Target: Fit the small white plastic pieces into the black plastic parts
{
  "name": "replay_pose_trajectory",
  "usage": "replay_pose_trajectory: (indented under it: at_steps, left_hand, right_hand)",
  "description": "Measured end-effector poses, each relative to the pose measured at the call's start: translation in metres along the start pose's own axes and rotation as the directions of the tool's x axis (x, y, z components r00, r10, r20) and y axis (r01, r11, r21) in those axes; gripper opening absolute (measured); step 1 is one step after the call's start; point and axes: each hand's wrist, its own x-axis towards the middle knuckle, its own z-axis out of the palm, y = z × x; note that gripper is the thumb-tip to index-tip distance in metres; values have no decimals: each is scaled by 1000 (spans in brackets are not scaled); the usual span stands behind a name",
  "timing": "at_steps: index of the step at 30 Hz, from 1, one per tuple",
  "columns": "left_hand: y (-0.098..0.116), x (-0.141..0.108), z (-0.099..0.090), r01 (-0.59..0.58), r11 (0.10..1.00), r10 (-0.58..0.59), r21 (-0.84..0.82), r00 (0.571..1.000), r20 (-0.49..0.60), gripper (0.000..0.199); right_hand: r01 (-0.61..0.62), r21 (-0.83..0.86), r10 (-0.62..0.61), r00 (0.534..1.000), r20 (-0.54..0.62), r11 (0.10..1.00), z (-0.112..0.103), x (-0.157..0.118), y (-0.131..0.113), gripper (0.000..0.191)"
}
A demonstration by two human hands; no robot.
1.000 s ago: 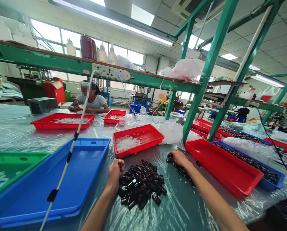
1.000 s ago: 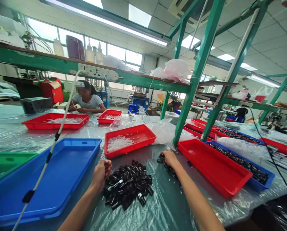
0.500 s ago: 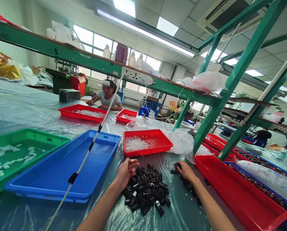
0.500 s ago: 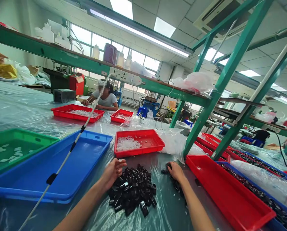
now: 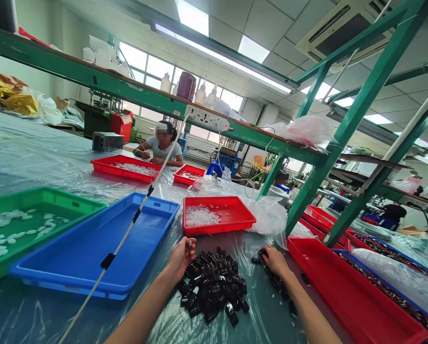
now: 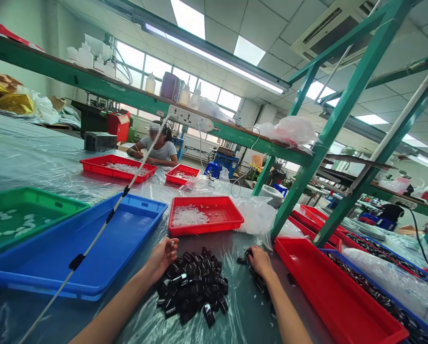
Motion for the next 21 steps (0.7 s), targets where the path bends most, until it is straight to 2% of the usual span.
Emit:
replay_pose_trajectory:
  at_steps: [6, 9, 11, 14, 16, 18, 21]
  left_hand:
    - [1, -1, -1, -8, 1000, 7, 14, 1000, 16, 8]
    - [1, -2, 1, -30, 999, 28, 46, 998, 50, 9]
    - [-1, -2, 2, -48, 996, 41, 69, 994, 103, 7]
    - [-4, -1, 4, -68, 989, 40, 131, 979, 201, 8]
    - [-6, -3, 7, -92, 967, 30, 236, 967, 253, 13]
    - [-7, -8, 9, -146, 918, 24, 369, 948, 317, 20]
    - [-7, -19, 14, -264, 810, 10, 524, 899, 438, 32]
  right_hand:
    - [-19, 59, 22, 999, -46, 998, -7, -3, -7, 25]
    - [80, 210, -55, 991, -123, 974, -16, -7, -32, 28]
    - [209, 422, -135, 971, -198, 882, -25, -13, -61, 30]
    - [353, 663, -247, 936, -252, 660, -43, -30, -114, 38]
    - [396, 732, -312, 914, -258, 554, -52, -43, -146, 39]
    - [410, 771, -355, 900, -253, 487, -55, -52, -168, 38]
    - [401, 807, -373, 895, -244, 433, -48, -58, -183, 36]
